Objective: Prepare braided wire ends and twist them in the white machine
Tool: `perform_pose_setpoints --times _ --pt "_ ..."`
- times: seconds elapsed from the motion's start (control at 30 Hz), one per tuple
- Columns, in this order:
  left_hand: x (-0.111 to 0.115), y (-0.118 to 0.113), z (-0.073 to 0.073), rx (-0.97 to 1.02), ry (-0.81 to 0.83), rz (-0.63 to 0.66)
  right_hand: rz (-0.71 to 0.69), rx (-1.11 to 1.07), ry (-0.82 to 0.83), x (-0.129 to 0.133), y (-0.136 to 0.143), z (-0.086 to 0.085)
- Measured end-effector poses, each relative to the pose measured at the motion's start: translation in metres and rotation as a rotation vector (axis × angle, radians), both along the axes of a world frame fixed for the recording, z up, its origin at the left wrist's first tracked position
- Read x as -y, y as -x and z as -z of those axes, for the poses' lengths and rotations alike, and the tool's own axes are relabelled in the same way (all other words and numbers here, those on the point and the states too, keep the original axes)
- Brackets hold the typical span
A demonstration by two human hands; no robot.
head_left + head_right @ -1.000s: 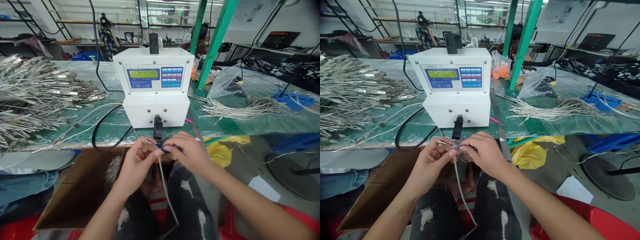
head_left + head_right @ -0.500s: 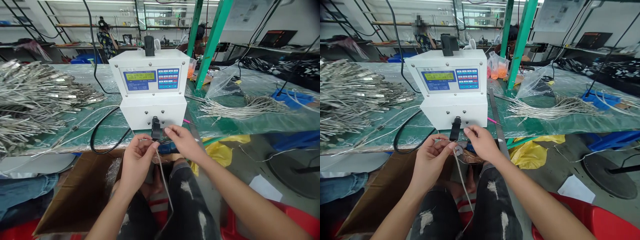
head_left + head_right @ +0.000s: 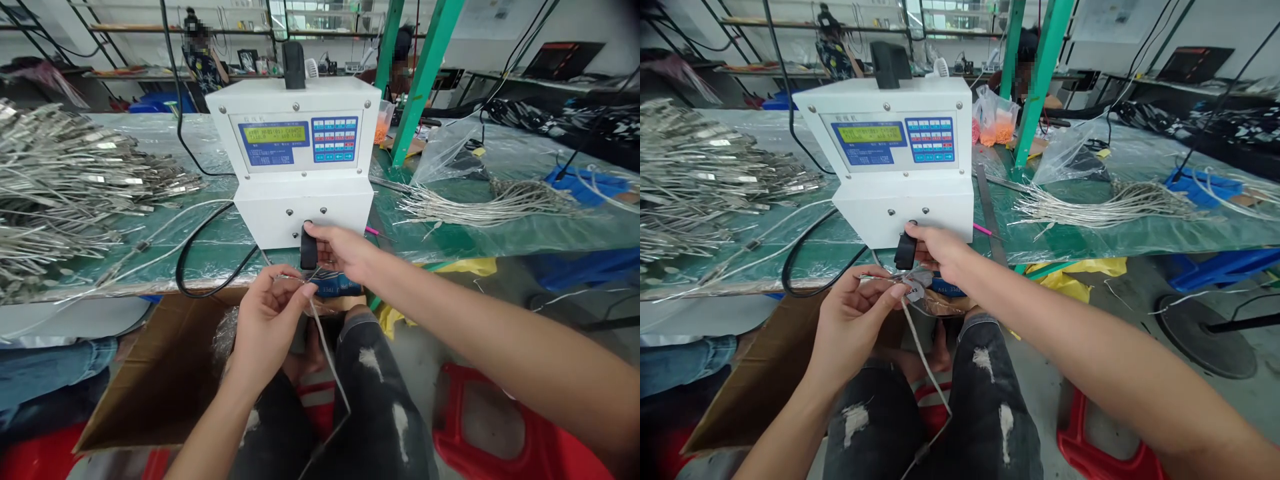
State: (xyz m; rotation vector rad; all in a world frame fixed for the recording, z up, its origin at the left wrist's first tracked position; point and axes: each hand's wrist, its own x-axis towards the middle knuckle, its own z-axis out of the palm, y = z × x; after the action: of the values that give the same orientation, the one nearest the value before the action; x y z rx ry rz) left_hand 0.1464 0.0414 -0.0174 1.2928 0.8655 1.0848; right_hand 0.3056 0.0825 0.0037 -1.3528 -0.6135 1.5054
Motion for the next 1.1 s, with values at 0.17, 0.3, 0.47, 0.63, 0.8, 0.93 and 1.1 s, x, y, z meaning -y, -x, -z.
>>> perform_pose_setpoints --times 0.17,0.3,0.47,0.63,0.8,0.93,1.1 --pt "-0.004 -0.006 0.001 -0.023 -0.047 -0.011 0.024 0.039 0.022 -0.002 0.000 -0.006" --pt "-0.007 -0.010 0.001 -0.024 -0.035 0.009 0.031 0.065 0.028 -0.002 0.001 -0.010" --pt "-0.011 -0.012 0.004 -0.001 -0.042 -0.050 0.024 0.069 0.038 0.000 0.001 -0.011" --pt "-0.010 -0.013 0.008 0.052 -0.073 -0.130 0.041 0.053 0.046 0.001 0.002 -0.012" --pt "-0.009 -0.015 0.010 0.053 -0.045 -0.151 0.049 0.043 0.045 0.000 0.003 -0.011" --pt "-0.008 -0.017 0.011 0.059 -0.029 -0.164 0.049 0.045 0.037 0.001 0.003 -0.012" --pt "-0.006 -0.020 0.011 0.074 -0.018 -0.184 0.045 0.050 0.024 0.003 0.002 -0.009"
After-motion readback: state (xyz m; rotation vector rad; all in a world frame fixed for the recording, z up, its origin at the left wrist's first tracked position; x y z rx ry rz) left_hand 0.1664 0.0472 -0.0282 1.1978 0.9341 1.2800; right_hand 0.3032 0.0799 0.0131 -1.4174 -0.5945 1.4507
